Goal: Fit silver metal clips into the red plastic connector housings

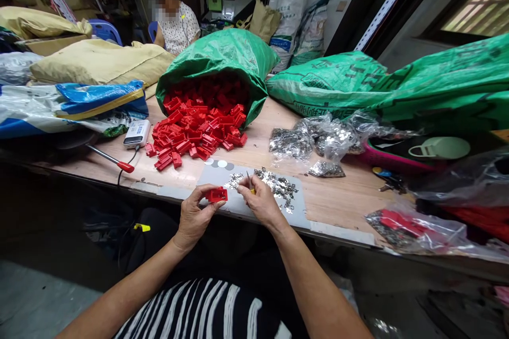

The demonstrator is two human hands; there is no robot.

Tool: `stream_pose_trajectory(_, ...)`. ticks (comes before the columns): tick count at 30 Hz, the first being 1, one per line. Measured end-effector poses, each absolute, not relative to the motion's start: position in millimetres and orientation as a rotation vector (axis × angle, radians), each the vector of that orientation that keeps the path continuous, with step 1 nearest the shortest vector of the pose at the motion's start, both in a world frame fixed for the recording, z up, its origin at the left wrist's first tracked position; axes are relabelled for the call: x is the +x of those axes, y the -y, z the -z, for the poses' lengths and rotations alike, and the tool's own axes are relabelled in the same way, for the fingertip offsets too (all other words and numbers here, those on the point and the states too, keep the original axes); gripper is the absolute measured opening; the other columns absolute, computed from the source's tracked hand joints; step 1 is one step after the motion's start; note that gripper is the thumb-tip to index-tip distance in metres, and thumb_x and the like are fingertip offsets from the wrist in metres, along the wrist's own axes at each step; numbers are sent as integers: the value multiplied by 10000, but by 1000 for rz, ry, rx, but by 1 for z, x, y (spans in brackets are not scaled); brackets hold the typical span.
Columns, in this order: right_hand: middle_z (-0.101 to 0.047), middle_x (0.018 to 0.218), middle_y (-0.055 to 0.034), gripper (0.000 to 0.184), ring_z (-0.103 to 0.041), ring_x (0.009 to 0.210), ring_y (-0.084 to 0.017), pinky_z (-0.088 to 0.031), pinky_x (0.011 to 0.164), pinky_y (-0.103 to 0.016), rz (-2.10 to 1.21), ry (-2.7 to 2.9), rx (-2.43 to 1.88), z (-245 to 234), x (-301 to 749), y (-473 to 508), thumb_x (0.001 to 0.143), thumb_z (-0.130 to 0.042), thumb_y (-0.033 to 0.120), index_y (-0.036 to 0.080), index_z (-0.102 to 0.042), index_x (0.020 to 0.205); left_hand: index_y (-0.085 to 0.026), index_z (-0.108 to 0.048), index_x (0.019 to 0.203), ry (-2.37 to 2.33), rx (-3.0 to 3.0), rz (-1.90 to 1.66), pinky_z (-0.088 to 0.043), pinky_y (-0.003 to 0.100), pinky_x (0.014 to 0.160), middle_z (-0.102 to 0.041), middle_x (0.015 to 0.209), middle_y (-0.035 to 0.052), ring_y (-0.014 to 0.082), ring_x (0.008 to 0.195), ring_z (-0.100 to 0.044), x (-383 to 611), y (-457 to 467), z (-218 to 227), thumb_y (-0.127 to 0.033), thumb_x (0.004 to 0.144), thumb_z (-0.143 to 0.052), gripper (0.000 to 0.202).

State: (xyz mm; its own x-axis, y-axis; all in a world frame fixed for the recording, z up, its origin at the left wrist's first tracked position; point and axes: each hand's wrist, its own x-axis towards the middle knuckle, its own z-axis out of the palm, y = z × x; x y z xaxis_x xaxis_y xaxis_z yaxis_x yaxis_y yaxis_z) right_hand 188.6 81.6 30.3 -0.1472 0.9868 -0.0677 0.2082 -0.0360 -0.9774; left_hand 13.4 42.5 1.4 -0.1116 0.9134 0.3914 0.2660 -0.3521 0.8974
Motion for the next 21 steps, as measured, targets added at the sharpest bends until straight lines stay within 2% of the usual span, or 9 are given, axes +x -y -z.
stream_pose_trajectory(4, -535, 739, 20, 221, -447, 570, -100, -359, 519, -237, -1193, 1550, -1300, -30, 182, -73, 791, -621, 398, 200, -550, 861, -225, -640, 1050, -1295, 1716, -1511, -505, 308, 836, -711, 982, 49, 175, 896, -657, 13, -42, -4, -220, 773, -712, 286)
stream_pose_trajectory(9, -578, 812, 1, 167, -536, 744, -144, -417, 688, -263, -1002, 1687, -1336, -28, 179, -67, 843, -592, 363, 203, -562, 880, -226, -630, 1084, -1226, 1818, -1520, -509, 324, 863, -710, 1010, 59, 179, 933, -659, 15, -39, -7, -214, 809, -679, 280)
stream_pose_trajectory(18, -598, 803, 0, 149, -557, 752, -151, -426, 701, -263, -926, 1762, -1353, -30, 176, -61, 872, -569, 349, 201, -561, 887, -219, -640, 1117, -1168, 1778, -1526, -519, 310, 871, -714, 1030, 58, 174, 948, -668, 17, -35, -9, -177, 800, -685, 322)
stream_pose_trajectory(21, -588, 783, 7, 185, -542, 694, -136, -423, 643, -252, -1017, 1686, -1323, -29, 177, -59, 866, -576, 384, 203, -553, 888, -220, -651, 1114, -1182, 1605, -1477, -509, 316, 898, -711, 1061, 59, 185, 968, -665, 18, -35, -7, -206, 771, -719, 350)
